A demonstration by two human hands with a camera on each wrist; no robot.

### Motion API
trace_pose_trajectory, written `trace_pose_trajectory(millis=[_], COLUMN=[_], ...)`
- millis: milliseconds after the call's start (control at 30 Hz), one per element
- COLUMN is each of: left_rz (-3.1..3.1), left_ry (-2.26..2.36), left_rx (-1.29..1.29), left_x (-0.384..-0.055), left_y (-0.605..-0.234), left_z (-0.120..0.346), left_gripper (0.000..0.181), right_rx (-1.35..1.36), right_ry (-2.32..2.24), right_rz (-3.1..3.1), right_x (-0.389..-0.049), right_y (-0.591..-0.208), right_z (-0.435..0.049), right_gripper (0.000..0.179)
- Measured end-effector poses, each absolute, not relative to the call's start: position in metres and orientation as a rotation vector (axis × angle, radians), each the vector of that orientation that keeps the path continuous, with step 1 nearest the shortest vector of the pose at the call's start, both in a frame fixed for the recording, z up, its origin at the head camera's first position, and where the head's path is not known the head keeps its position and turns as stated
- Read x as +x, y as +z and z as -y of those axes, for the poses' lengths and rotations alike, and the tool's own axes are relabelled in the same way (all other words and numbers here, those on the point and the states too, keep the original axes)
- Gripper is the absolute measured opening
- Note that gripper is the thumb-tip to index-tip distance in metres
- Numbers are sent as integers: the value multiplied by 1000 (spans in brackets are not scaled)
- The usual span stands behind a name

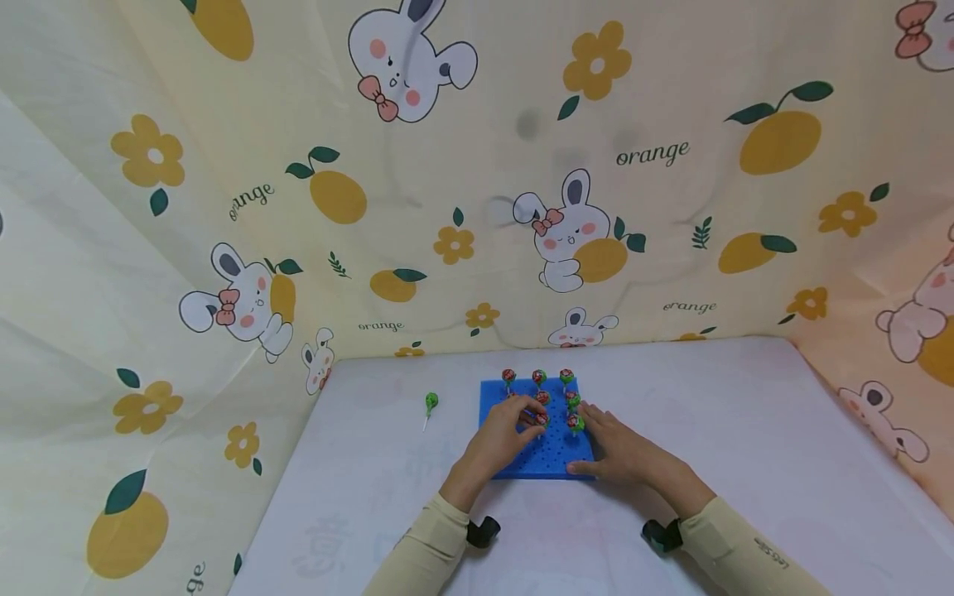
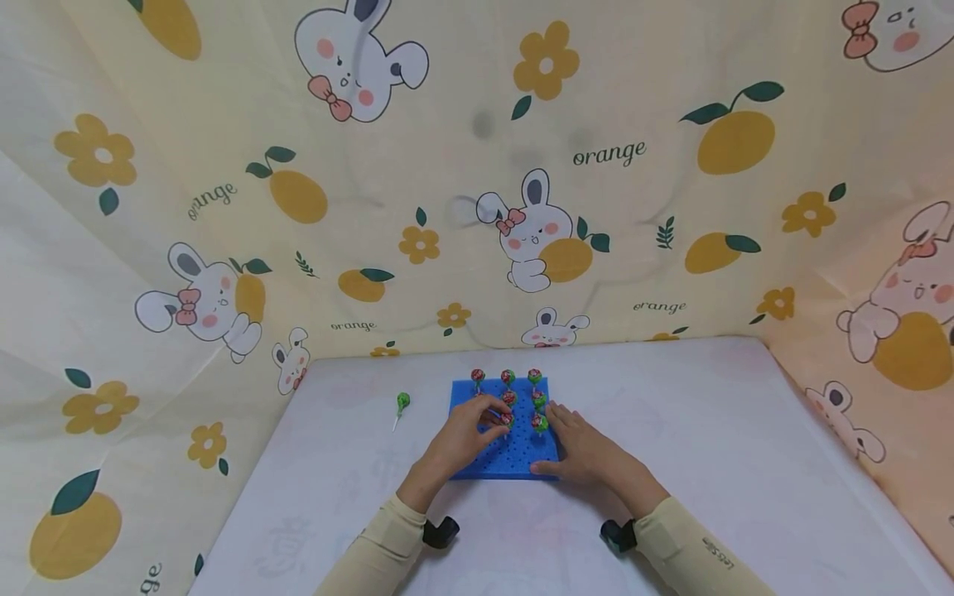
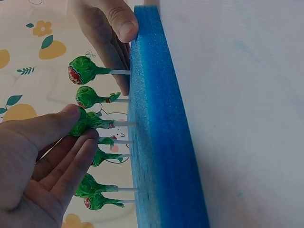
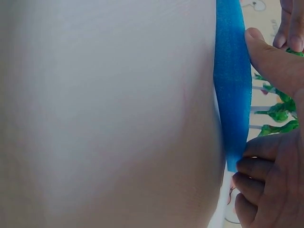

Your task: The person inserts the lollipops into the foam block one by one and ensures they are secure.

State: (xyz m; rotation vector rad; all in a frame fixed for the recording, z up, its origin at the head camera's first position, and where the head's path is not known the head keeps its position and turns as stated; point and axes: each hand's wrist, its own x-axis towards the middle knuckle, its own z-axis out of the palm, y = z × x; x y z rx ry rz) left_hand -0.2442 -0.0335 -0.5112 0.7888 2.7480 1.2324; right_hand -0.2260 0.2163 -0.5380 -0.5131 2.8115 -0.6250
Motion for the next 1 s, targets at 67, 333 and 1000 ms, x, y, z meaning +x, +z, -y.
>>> trace_pose_trajectory(millis=[67,333,1000], left_rz=[-2745,-2746,-2769], left_ry=[1234,1236,1216], left_rx=[788,790,786], left_x=[-245,-245,-244], left_y=[-512,-513,-512], left_z=[34,34,38], left_gripper=[21,22,26], right_rx=[-511,-517,-523], right_ry=[-631,-625,-639], right_rz=[-2810,-2814,-2808], right_x=[-226,-226,-225], right_y=[-538,-537,-537], right_z=[-216,-216,-215], right_gripper=[115,115,113])
